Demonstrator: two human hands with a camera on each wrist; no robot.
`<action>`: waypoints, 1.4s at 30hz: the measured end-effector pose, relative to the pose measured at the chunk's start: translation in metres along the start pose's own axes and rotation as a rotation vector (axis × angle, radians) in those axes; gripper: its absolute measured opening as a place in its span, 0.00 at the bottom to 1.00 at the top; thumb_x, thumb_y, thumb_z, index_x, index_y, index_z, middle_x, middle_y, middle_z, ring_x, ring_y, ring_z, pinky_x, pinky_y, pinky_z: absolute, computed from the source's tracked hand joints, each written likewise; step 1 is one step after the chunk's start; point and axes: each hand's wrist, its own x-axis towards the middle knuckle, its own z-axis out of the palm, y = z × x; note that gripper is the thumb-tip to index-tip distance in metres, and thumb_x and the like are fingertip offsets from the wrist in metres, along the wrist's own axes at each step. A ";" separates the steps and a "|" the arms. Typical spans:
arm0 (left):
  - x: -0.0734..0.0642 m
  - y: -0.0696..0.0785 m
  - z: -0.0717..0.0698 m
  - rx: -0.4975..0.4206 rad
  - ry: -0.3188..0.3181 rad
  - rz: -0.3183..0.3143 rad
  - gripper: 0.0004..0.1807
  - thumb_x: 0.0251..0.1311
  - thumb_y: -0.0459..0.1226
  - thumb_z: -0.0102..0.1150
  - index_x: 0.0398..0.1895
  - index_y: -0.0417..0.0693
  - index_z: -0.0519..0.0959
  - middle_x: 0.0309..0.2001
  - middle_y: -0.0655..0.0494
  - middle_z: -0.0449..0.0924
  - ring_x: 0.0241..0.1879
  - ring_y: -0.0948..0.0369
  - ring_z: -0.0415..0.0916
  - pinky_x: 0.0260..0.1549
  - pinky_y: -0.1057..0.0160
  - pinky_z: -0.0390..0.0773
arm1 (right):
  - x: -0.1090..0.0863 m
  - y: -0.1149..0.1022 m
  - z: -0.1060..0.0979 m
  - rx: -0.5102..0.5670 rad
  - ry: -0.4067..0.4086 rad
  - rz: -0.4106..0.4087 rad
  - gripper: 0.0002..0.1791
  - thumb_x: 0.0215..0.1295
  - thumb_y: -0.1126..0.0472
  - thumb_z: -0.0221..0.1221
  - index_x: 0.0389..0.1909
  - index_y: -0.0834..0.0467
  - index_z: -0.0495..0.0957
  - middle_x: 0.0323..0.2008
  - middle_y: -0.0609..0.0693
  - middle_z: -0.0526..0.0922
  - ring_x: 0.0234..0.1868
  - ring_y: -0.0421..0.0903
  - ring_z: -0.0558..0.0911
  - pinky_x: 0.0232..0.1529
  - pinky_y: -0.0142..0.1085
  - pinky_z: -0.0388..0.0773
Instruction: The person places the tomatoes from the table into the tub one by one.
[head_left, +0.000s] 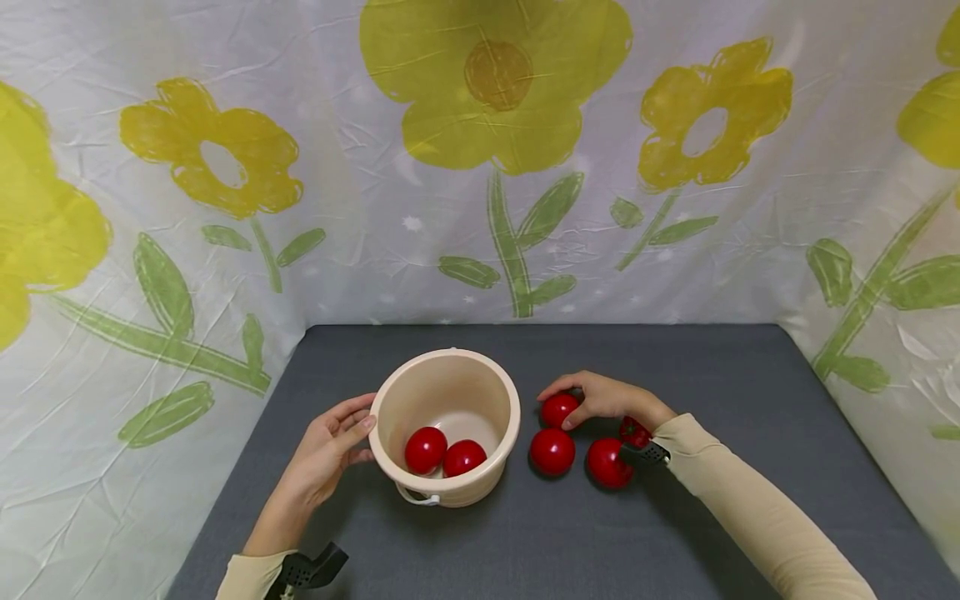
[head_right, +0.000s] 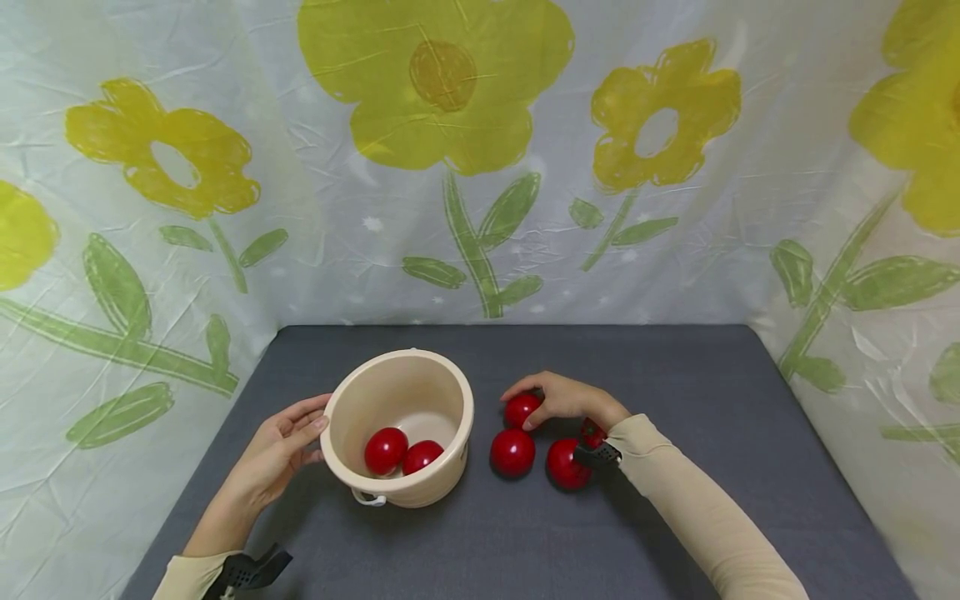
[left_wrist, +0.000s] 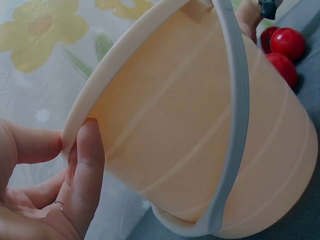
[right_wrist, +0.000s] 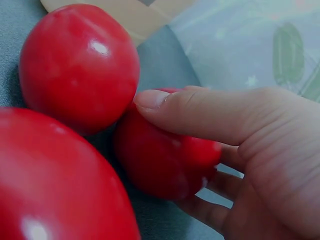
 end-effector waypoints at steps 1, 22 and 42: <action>0.000 0.000 0.000 -0.002 0.000 0.000 0.31 0.69 0.35 0.56 0.70 0.31 0.60 0.43 0.68 0.81 0.40 0.71 0.80 0.32 0.68 0.84 | 0.000 0.000 0.000 -0.004 0.001 0.000 0.32 0.53 0.61 0.72 0.61 0.56 0.77 0.60 0.57 0.79 0.55 0.49 0.78 0.51 0.32 0.78; 0.001 -0.001 -0.001 0.002 -0.004 0.002 0.30 0.69 0.35 0.56 0.70 0.31 0.60 0.43 0.68 0.80 0.41 0.71 0.80 0.33 0.67 0.84 | 0.000 -0.060 -0.037 -0.050 0.041 -0.088 0.30 0.57 0.60 0.71 0.62 0.56 0.76 0.61 0.57 0.77 0.52 0.48 0.80 0.48 0.36 0.83; 0.000 0.000 0.000 -0.008 -0.011 0.010 0.31 0.69 0.35 0.56 0.70 0.31 0.60 0.44 0.67 0.81 0.41 0.70 0.80 0.33 0.67 0.85 | 0.022 -0.143 -0.070 -0.097 0.038 -0.203 0.29 0.58 0.63 0.70 0.62 0.54 0.77 0.62 0.54 0.77 0.57 0.51 0.77 0.55 0.47 0.80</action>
